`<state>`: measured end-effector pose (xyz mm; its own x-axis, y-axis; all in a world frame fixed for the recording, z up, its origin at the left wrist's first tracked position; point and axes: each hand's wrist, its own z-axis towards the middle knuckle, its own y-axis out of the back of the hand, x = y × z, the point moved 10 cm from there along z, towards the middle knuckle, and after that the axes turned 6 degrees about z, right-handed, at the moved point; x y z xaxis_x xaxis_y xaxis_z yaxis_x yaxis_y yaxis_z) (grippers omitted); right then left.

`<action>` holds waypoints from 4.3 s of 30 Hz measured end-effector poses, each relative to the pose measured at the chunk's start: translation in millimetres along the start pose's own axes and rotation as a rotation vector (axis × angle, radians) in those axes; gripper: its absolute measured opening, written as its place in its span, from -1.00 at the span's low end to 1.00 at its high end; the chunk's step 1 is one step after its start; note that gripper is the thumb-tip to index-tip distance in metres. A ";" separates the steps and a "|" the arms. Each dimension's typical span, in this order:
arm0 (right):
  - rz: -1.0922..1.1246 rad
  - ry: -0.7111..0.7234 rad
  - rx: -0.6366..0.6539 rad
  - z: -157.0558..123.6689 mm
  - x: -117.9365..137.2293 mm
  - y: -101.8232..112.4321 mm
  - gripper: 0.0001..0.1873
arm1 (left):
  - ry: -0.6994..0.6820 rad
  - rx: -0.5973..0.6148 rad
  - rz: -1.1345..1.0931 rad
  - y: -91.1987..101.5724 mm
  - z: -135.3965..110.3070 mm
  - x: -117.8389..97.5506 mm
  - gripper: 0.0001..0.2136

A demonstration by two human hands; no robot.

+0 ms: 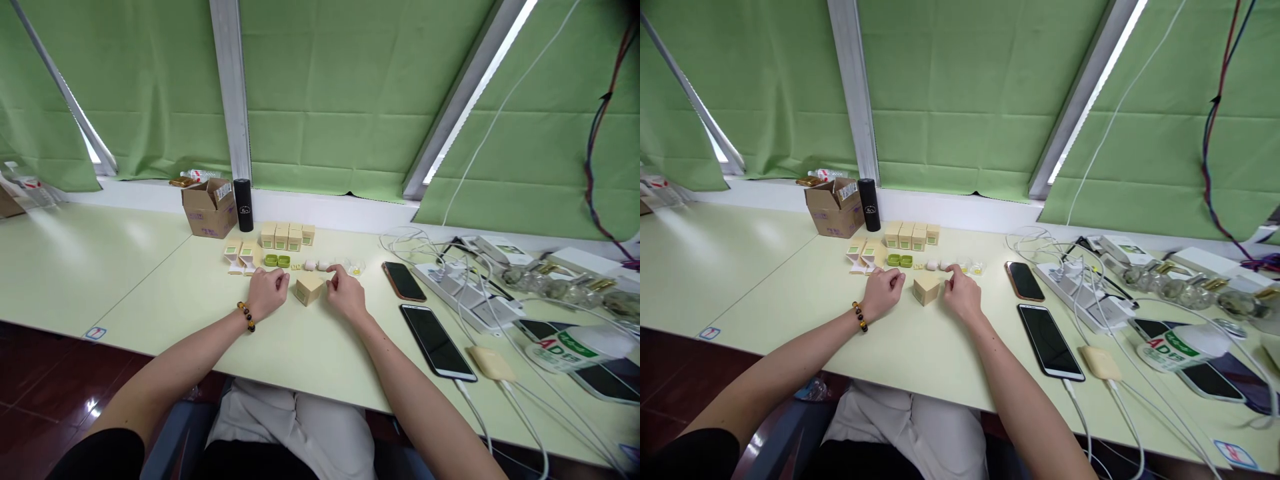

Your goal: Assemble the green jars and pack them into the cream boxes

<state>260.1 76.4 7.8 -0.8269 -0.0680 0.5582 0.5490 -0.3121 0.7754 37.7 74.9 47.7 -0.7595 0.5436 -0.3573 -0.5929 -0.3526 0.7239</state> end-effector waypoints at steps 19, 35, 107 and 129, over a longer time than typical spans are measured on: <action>-0.122 0.015 0.225 -1.3 1.9 -19.7 -0.58 | -0.050 0.198 0.011 -21.4 -3.6 -7.7 -0.86; -0.151 -0.001 0.208 0.9 -4.0 -25.9 -0.68 | -0.020 0.142 -0.020 -15.1 -0.5 -2.6 -0.72; -0.214 0.042 0.239 -4.7 4.9 -23.9 -0.61 | -0.305 0.502 0.560 -126.6 121.2 -41.7 -0.65; -0.201 0.074 0.216 -3.0 3.5 -26.2 -0.63 | -0.063 0.178 0.361 9.4 42.7 32.3 -0.80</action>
<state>242.4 81.4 -11.5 -0.9237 -0.0970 0.3706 0.3804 -0.1181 0.9173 19.0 121.7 68.2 -0.8895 0.4561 -0.0285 -0.2310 -0.3950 0.8892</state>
